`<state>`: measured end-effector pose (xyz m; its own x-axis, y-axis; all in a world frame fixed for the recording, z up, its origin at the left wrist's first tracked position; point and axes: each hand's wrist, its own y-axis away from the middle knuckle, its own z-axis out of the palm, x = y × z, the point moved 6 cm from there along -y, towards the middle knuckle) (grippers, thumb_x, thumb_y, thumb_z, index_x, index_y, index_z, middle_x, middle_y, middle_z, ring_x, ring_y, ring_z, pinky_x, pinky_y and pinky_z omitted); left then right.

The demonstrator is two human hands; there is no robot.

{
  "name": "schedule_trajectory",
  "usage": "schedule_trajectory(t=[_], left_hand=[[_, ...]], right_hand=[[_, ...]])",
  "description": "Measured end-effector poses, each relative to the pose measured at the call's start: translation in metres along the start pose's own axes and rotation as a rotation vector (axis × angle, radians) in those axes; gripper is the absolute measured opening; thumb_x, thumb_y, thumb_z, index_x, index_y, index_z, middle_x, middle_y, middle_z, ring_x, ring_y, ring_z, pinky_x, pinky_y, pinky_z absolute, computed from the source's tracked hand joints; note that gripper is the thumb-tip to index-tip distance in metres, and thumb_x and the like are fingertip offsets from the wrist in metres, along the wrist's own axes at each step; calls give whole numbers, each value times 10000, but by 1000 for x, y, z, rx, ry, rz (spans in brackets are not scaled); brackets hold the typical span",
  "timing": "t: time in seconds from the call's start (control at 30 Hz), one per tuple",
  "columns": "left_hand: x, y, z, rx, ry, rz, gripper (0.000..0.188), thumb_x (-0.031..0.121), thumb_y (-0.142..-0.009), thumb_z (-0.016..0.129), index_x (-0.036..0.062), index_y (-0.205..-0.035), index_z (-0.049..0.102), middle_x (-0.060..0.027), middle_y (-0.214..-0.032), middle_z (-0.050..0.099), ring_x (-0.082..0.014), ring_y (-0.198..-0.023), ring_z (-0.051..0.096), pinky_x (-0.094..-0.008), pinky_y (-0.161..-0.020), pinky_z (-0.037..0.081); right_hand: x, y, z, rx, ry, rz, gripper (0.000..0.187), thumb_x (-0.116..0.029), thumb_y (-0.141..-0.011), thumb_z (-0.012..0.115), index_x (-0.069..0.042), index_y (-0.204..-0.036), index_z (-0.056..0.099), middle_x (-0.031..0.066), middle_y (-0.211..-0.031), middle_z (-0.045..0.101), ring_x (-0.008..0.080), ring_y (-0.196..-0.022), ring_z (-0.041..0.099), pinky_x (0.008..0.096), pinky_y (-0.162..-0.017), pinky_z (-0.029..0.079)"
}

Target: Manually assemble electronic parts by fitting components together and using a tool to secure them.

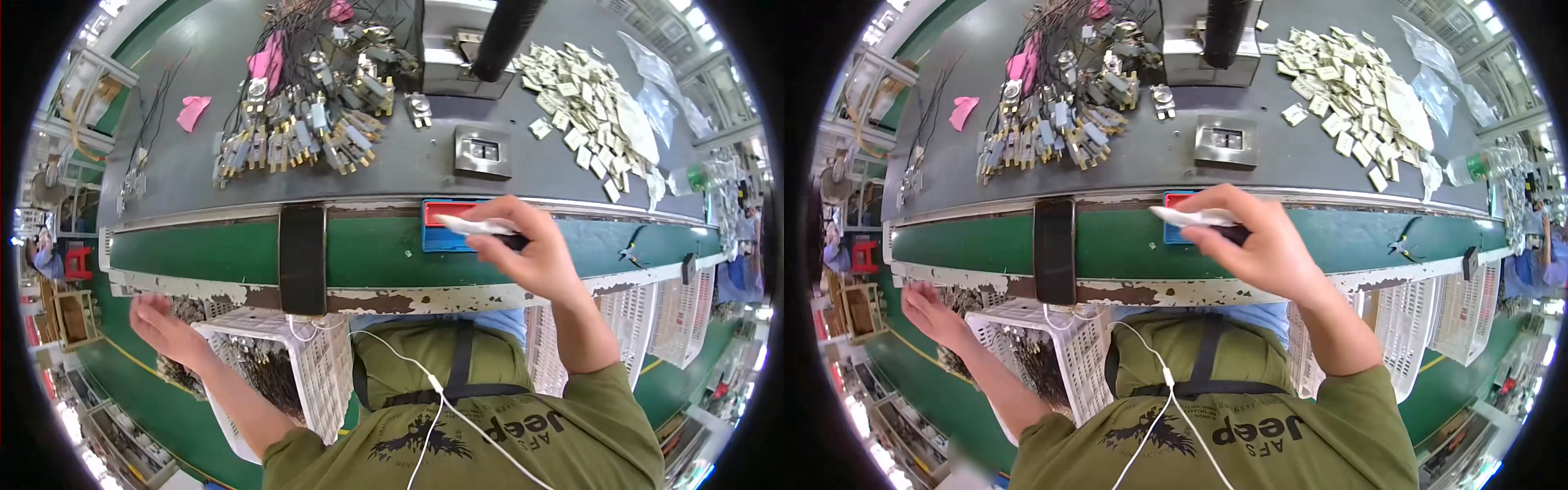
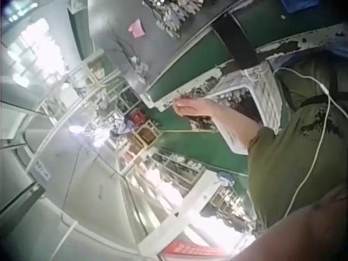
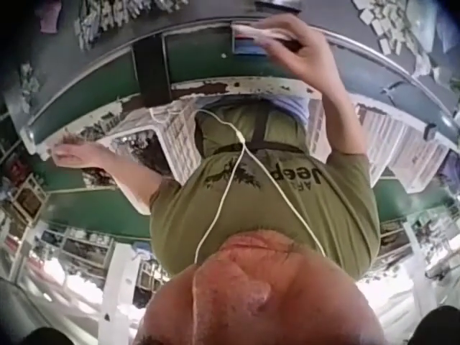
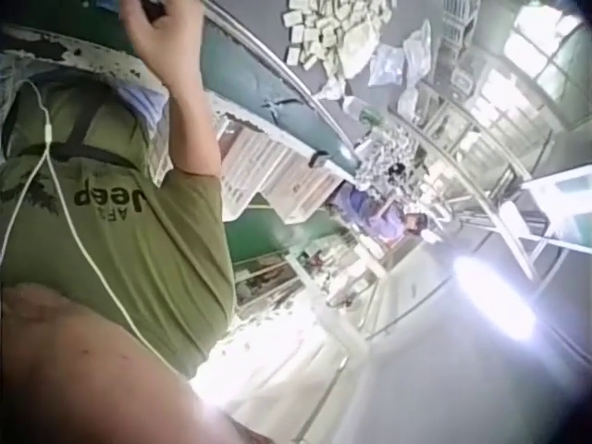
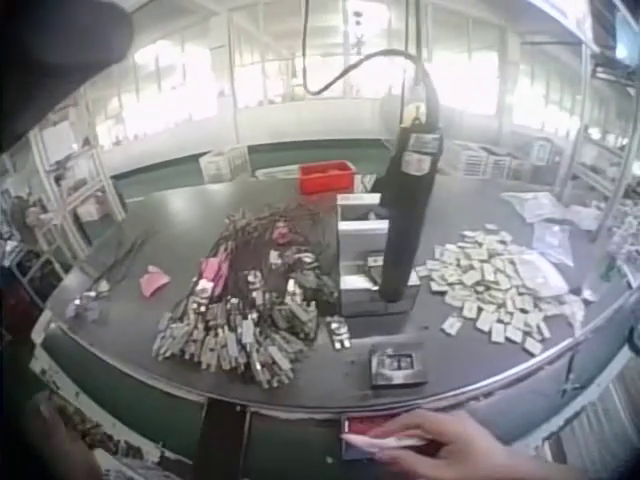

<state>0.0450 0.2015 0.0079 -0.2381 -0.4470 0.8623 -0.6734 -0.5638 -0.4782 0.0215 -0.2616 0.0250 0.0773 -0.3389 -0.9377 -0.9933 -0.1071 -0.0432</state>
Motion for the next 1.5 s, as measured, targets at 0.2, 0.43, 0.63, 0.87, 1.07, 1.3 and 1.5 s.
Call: schedule_trajectory(t=[0.2, 0.43, 0.63, 0.87, 1.07, 1.3, 1.5], left_hand=[[164, 81, 162, -911, 179, 515, 316, 110, -747, 706, 40, -1018, 559, -119, -1064, 589, -244, -984, 564, -343, -848, 439], [188, 126, 216, -1142, 125, 715, 393, 76, -647, 743, 94, -1008, 590, -103, -1138, 566, -307, -1074, 527, -394, -895, 420], [194, 136, 228, -1106, 47, 810, 396, 98, -632, 752, 120, -994, 593, -52, -1135, 560, -278, -1076, 525, -391, -873, 417], [183, 132, 226, -1013, 59, 776, 417, 79, -606, 760, 117, -990, 602, -65, -1172, 546, -292, -1095, 518, -396, -885, 409], [190, 134, 229, -1079, -30, 805, 332, 72, -632, 746, 105, -945, 637, -67, -1148, 570, -288, -1102, 515, -388, -894, 403], [187, 125, 235, -1178, 111, 634, 183, 32, -712, 684, 76, -887, 652, -88, -1069, 608, -281, -1047, 542, -368, -857, 425], [171, 115, 235, -1179, 354, 165, 86, 63, -803, 634, 19, -864, 593, -82, -858, 632, -208, -780, 584, -294, -741, 444]], right_hand=[[-22, -10, 4, -36, 7, -165, 546, -79, -732, 739, -19, -1206, 477, 69, -1178, 551, 118, -931, 576, 254, -747, 480], [-18, -13, 7, -110, -186, -20, 837, -83, -665, 795, -56, -1354, 320, 88, -1341, 429, 145, -1020, 575, 289, -815, 473], [-13, -18, 4, -94, -95, -76, 890, -90, -656, 798, -80, -1382, 285, 99, -1365, 406, 174, -1026, 583, 303, -851, 457], [-7, -20, 4, -119, -135, 33, 936, -120, -642, 813, -88, -1396, 260, 90, -1417, 336, 175, -1049, 570, 318, -874, 451], [-8, -17, 7, -91, -130, -2, 952, -142, -633, 823, -91, -1398, 259, 92, -1410, 345, 164, -1021, 577, 310, -862, 450], [-7, -17, 7, -110, -84, 68, 945, -134, -643, 819, -98, -1401, 255, 127, -1267, 494, 143, -913, 607, 290, -806, 464], [2, -10, 14, -171, -316, 188, 875, -73, -708, 765, -109, -1412, 246, 70, -859, 654, 75, -740, 580, 224, -604, 483]])
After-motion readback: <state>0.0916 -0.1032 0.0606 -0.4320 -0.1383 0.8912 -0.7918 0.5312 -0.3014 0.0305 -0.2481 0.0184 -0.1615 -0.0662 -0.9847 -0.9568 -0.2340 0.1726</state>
